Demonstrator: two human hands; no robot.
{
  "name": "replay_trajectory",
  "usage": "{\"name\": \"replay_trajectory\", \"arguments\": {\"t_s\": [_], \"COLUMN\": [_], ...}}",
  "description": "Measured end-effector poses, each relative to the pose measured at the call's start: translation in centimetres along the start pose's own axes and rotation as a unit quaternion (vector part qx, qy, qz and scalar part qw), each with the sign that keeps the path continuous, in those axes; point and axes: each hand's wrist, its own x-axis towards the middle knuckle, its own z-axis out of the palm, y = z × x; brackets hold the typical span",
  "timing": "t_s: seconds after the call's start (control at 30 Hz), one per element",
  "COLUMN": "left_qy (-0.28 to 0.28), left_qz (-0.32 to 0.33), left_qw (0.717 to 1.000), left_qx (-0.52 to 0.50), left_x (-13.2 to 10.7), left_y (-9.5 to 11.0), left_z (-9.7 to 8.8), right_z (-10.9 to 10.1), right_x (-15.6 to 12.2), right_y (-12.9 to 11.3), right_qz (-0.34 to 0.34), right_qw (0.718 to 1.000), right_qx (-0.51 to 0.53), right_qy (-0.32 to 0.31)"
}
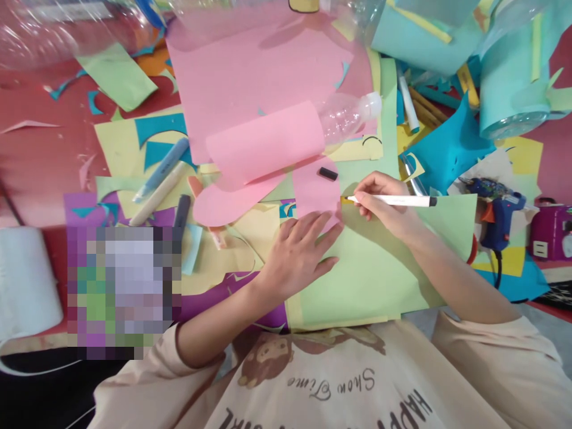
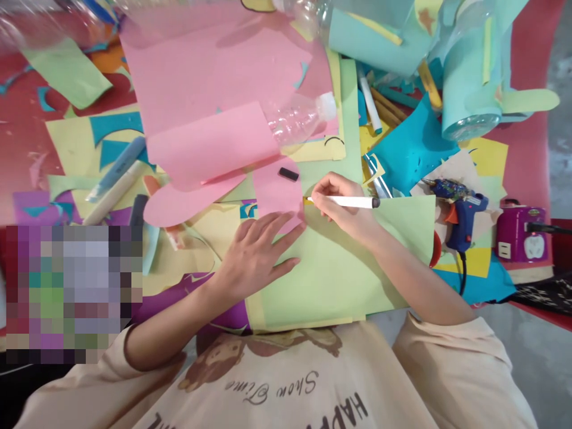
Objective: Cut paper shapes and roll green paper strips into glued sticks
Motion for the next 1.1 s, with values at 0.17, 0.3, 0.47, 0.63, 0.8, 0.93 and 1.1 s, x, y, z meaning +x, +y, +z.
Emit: {"name": "replay_trajectory", "arguments": {"t_s": [0.17,0.3,0.47,0.63,0.8,0.93,1.1], "left_qy": [-0.001,0.003,0.003,-0.006,0.000,0.004,0.010], "left_qz": [0.000,0.004,0.003,-0.002,-0.001,0.000,0.006], "left_qw": [1.000,1.000,1.000,1.000,1.000,1.000,1.000], "left_qx": [0.003,0.017,0.016,0.020,-0.002,0.009,0.008], "left_x": [0.0,0.0,0.0,0.0,0.0,0.0,0.1], "left_y": [0.0,0.0,0.0,0.1,0.0,0.0,-0.1], "left_z": [-0.1,0.0,0.1,-0.1,-0.1,0.0,0.0], "right_z": [-0.1,-0.1,-0.1,-0.1,0.0,0.0,0.3], "right_x": [-0.1,0.0,0.0,0.0,0.1,0.0,-0.2], "right_y": [0.1,0.1,0.1,-0.3,0.0,0.7,0.7], "right_qz": [-0.014,-0.034,-0.050,-0.049,-0.024,-0.052,-0.159], "right_qw": [0.997,0.993,0.990,0.988,0.997,0.997,0.984], "right_qx": [-0.071,-0.114,-0.134,-0.144,-0.064,0.035,-0.056], "right_qy": [0.007,0.012,0.012,0.010,0.022,0.051,0.051]}}
